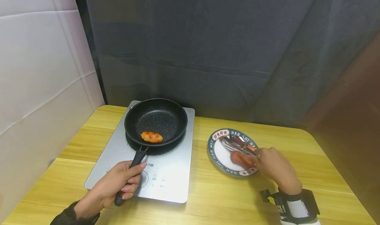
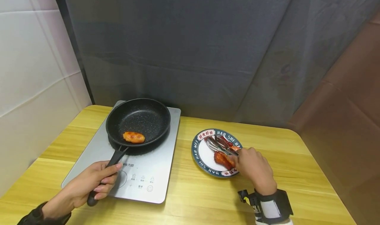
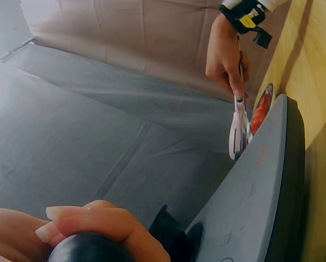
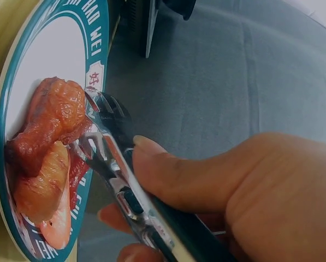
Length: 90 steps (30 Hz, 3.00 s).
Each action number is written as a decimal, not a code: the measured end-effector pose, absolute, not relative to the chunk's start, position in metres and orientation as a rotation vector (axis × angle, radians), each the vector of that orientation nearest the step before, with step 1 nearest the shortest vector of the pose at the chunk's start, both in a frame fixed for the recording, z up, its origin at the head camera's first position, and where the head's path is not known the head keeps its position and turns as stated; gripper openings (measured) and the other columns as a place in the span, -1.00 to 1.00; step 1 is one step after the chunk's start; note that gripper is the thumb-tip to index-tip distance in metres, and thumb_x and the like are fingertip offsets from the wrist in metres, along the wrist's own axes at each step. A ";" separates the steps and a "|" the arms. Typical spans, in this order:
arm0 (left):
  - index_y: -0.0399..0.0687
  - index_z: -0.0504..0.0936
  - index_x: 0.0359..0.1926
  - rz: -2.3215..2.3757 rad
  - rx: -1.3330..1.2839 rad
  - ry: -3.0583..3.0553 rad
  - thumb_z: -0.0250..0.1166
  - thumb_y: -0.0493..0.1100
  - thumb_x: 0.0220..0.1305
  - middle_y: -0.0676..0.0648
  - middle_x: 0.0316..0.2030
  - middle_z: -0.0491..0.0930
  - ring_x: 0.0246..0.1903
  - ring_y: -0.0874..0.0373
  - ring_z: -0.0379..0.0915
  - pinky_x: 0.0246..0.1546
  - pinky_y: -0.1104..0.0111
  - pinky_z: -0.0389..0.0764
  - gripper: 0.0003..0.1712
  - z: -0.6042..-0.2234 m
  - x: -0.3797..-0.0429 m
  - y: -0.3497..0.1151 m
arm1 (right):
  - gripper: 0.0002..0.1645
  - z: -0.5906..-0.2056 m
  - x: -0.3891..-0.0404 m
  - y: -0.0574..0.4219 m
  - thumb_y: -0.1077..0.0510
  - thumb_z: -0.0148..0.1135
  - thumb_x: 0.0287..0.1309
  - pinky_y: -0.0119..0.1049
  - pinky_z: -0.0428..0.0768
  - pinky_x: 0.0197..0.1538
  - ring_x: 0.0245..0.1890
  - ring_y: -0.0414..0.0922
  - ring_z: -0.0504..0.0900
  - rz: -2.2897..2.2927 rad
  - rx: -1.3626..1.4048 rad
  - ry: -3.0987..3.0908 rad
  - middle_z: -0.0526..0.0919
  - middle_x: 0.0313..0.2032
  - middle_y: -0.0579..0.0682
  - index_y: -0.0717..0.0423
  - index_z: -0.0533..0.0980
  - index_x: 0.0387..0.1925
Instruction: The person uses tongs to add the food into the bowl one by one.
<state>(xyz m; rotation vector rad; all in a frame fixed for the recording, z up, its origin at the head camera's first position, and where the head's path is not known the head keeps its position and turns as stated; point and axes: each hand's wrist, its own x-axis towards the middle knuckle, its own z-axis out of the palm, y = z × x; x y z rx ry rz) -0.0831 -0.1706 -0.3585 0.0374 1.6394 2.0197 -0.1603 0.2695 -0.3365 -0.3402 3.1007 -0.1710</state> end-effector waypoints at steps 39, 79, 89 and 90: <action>-0.19 0.18 -0.32 2.020 0.046 1.638 0.10 -0.02 0.44 0.11 -0.65 0.17 -0.76 0.35 0.07 -0.80 0.56 0.23 -0.62 -0.359 -0.083 -0.172 | -0.69 -0.290 -0.167 0.226 -0.02 0.24 0.25 -0.29 0.24 -0.58 -0.67 -0.13 0.29 -0.234 -0.717 3.269 0.22 -0.74 -0.13 0.03 0.48 -0.54; -0.17 0.17 -0.31 2.026 0.048 1.610 0.09 -0.02 0.44 0.12 -0.65 0.17 -0.76 0.35 0.06 -0.79 0.56 0.22 -0.63 -0.360 -0.080 -0.175 | -0.70 -0.283 -0.192 0.134 -0.07 0.22 0.26 -0.39 0.19 -0.74 -0.78 -0.24 0.19 -0.230 -1.115 3.183 0.20 -0.75 -0.17 0.10 0.57 -0.29; -0.17 0.17 -0.32 2.013 0.056 1.619 0.08 -0.01 0.44 0.11 -0.65 0.17 -0.76 0.35 0.07 -0.79 0.56 0.22 -0.62 -0.359 -0.081 -0.176 | -0.62 -0.285 -0.203 0.099 -0.12 0.16 0.30 -0.41 0.29 -0.73 -0.75 -0.24 0.34 -0.162 -1.183 3.133 0.33 -0.72 -0.15 0.11 0.63 -0.21; -0.17 0.17 -0.32 2.012 0.055 1.620 0.09 0.00 0.44 0.11 -0.65 0.17 -0.76 0.35 0.07 -0.79 0.56 0.22 -0.62 -0.358 -0.082 -0.176 | -0.62 -0.284 -0.204 0.094 -0.12 0.15 0.30 -0.41 0.30 -0.73 -0.75 -0.23 0.35 -0.154 -1.182 3.127 0.33 -0.72 -0.14 0.09 0.64 -0.20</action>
